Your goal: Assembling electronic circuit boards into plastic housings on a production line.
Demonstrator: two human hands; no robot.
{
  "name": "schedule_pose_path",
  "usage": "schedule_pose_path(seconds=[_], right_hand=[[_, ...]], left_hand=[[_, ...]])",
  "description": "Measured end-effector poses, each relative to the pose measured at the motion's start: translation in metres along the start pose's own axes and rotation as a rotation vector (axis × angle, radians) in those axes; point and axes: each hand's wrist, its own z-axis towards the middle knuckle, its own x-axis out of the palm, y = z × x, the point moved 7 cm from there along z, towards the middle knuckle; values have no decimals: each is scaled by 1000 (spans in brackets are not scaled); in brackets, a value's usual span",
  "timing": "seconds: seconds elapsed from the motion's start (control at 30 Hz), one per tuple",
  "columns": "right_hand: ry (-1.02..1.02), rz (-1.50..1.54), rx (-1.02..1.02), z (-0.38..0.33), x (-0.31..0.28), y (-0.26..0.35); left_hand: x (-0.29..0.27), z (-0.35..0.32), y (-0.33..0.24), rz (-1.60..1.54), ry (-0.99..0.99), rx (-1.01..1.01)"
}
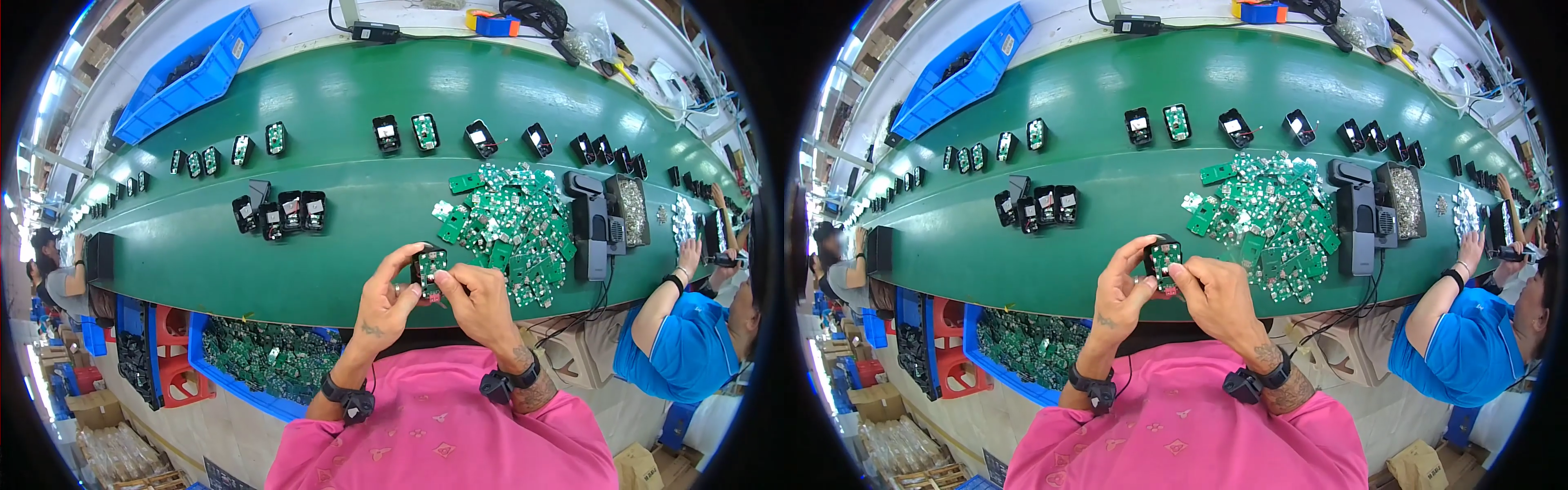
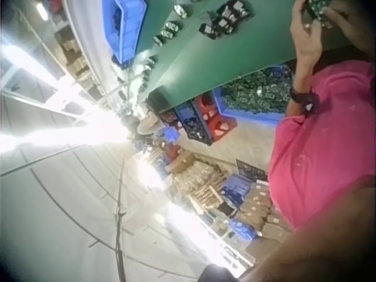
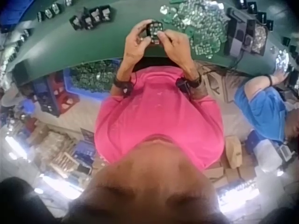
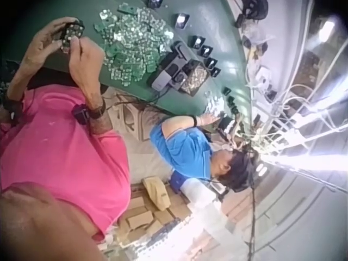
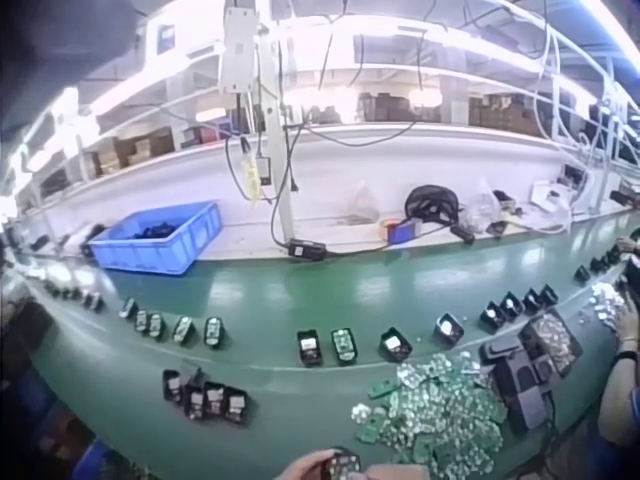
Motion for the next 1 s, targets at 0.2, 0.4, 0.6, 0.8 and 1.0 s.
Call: schedule_pose_path(seconds=[0.2,0.4,0.6,0.8,1.0], right_hand=[[21,-162,5,0,5,-3],[11,119,115,5,11,-10],[-9,235,-9,7,26,-8],[94,300,103,51,45,-19],[-190,-28,-23,21,-39,-4]], left_hand=[[0,-1,16,44,-39,-69],[1,0,23,5,-87,-143],[-3,2,16,100,-141,-8],[-37,46,24,274,-273,146],[-97,180,27,168,-504,-37]])
